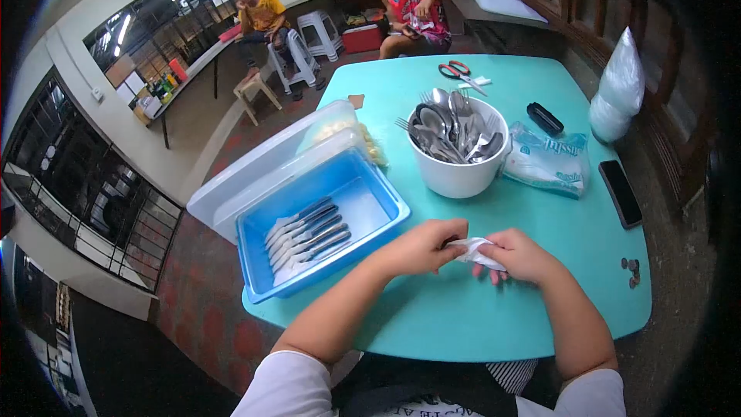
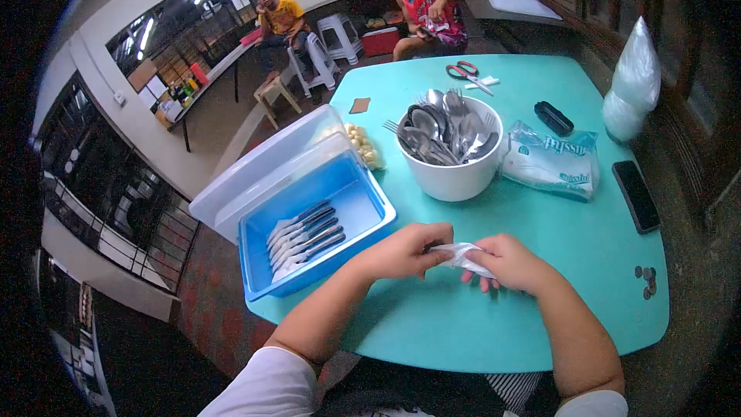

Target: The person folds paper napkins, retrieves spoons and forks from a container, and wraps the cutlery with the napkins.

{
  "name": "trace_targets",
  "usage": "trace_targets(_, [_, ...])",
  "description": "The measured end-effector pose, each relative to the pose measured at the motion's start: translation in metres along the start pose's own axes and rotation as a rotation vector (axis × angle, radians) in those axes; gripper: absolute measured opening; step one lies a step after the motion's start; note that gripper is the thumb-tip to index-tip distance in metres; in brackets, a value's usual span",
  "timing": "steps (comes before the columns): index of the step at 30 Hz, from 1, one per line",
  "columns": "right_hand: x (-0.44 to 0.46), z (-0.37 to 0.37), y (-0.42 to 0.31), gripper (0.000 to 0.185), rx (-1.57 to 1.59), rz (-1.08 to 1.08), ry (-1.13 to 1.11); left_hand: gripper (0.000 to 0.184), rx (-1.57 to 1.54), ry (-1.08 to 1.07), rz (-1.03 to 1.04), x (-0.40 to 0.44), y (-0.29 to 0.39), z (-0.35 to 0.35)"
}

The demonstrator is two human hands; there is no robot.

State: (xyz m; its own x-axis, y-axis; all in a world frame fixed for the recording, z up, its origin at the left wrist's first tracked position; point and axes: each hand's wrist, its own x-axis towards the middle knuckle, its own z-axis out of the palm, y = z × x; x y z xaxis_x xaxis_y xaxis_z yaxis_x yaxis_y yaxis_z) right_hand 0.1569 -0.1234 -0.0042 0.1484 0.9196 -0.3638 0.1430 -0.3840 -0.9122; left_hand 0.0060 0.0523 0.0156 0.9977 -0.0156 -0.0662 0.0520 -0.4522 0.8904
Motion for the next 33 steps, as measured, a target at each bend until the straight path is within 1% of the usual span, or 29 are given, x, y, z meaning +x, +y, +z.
trace_targets(2, [0.001,-0.002,0.003,0.033,0.077,0.038,-0.038,0.015,0.072,0.016,0.050,-0.001,0.001,-0.001])
trace_targets(4, [-0.001,-0.006,0.004,0.035,0.177,0.097,-0.152,0.014,0.201,0.028,0.137,-0.001,0.002,-0.002])
trace_targets(7, [-0.008,-0.011,0.000,0.039,0.282,0.166,-0.292,0.015,0.421,0.140,0.386,-0.004,0.004,0.009])
trace_targets(10, [-0.007,-0.018,0.002,0.042,0.368,0.156,-0.372,0.015,0.487,0.151,0.412,-0.009,0.016,0.013])
trace_targets(12, [-0.007,-0.021,0.007,0.043,0.432,0.145,-0.404,0.017,0.601,0.181,0.471,-0.011,0.018,0.014])
trace_targets(14, [-0.005,-0.026,0.011,0.043,0.495,0.146,-0.425,0.021,0.739,0.198,0.502,-0.013,0.023,0.015])
trace_targets(17, [-0.002,-0.035,0.023,0.039,0.574,0.161,-0.449,0.029,0.866,0.159,0.503,-0.016,0.027,0.021])
trace_targets(20, [-0.011,-0.035,0.007,0.036,0.316,0.084,-0.261,0.026,0.850,0.225,0.514,-0.013,0.021,0.021])
trace_targets(23, [-0.020,-0.020,0.003,0.030,-0.123,-0.163,0.052,0.027,0.585,0.203,0.365,-0.010,0.013,0.017])
trace_targets(26, [-0.026,0.003,-0.007,0.021,-0.863,-0.441,0.230,0.040,0.256,0.041,0.156,-0.012,0.004,0.010])
trace_targets(29, [-0.039,0.029,-0.028,0.015,-1.043,-0.349,0.205,0.045,0.334,-0.179,0.138,-0.002,-0.009,0.020])
trace_targets(30, [-0.038,0.025,-0.030,0.014,-1.031,-0.366,0.224,0.040,0.241,-0.309,0.052,0.000,-0.001,0.019])
trace_targets(32, [-0.040,0.029,-0.026,0.012,-0.973,-0.385,0.233,0.037,-0.161,-0.356,-0.071,-0.003,-0.003,0.020])
trace_targets(33, [-0.039,0.030,-0.027,0.013,-0.986,-0.397,0.246,0.034,-0.161,-0.351,-0.082,-0.005,-0.003,0.017])
